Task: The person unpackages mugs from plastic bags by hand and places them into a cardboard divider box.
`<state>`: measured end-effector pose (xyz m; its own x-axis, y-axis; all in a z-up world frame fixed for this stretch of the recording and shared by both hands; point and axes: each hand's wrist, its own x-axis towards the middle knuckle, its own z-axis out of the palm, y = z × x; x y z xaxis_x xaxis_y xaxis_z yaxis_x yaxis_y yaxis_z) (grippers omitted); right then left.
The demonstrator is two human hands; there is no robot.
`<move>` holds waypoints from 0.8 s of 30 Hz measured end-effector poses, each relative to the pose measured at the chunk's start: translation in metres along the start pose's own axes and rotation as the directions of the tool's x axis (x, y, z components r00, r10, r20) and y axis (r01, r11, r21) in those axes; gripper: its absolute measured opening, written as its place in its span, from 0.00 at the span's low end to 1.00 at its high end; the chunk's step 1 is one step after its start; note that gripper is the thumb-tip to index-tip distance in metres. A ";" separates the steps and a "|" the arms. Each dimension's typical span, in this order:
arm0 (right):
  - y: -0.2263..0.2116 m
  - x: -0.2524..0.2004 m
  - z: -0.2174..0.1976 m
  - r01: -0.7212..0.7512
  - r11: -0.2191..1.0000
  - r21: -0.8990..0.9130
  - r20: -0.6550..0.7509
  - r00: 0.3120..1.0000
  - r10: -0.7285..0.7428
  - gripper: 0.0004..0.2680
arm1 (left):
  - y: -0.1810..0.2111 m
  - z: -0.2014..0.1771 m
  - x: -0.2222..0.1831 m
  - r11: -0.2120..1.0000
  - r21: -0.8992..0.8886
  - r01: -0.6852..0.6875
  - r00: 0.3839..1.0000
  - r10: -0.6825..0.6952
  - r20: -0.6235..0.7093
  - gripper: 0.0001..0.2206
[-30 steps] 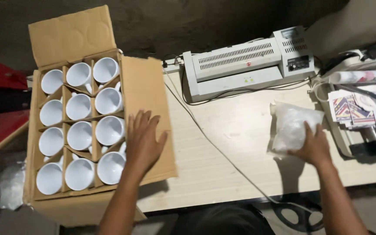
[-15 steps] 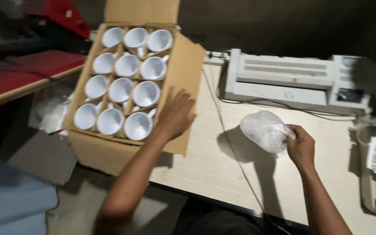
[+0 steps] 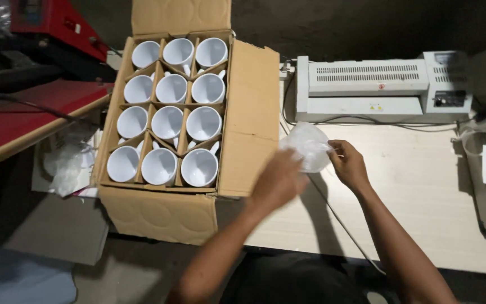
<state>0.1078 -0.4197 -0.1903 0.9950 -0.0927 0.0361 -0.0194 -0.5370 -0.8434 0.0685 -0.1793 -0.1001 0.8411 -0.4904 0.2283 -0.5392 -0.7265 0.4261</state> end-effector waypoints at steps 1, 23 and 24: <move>0.004 -0.003 0.002 0.068 0.997 0.032 -0.024 0.997 -0.067 0.10 | 0.006 0.017 -0.010 0.997 -0.027 -0.074 0.997 0.073 -0.023 0.21; -0.032 -0.037 0.063 0.505 0.713 -0.487 0.329 0.862 -0.386 0.20 | -0.063 0.167 -0.012 0.786 0.357 0.505 0.778 -0.236 -0.582 0.23; -0.014 -0.032 0.066 0.498 0.715 -0.491 0.325 0.866 -0.380 0.20 | -0.060 0.163 -0.009 0.790 0.355 0.499 0.782 -0.234 -0.578 0.23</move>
<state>0.0829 -0.3535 -0.2151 0.9008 0.3963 0.1773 0.4336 -0.8418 -0.3214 0.0861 -0.2102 -0.2706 0.8085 0.0651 0.5849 -0.0216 -0.9899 0.1399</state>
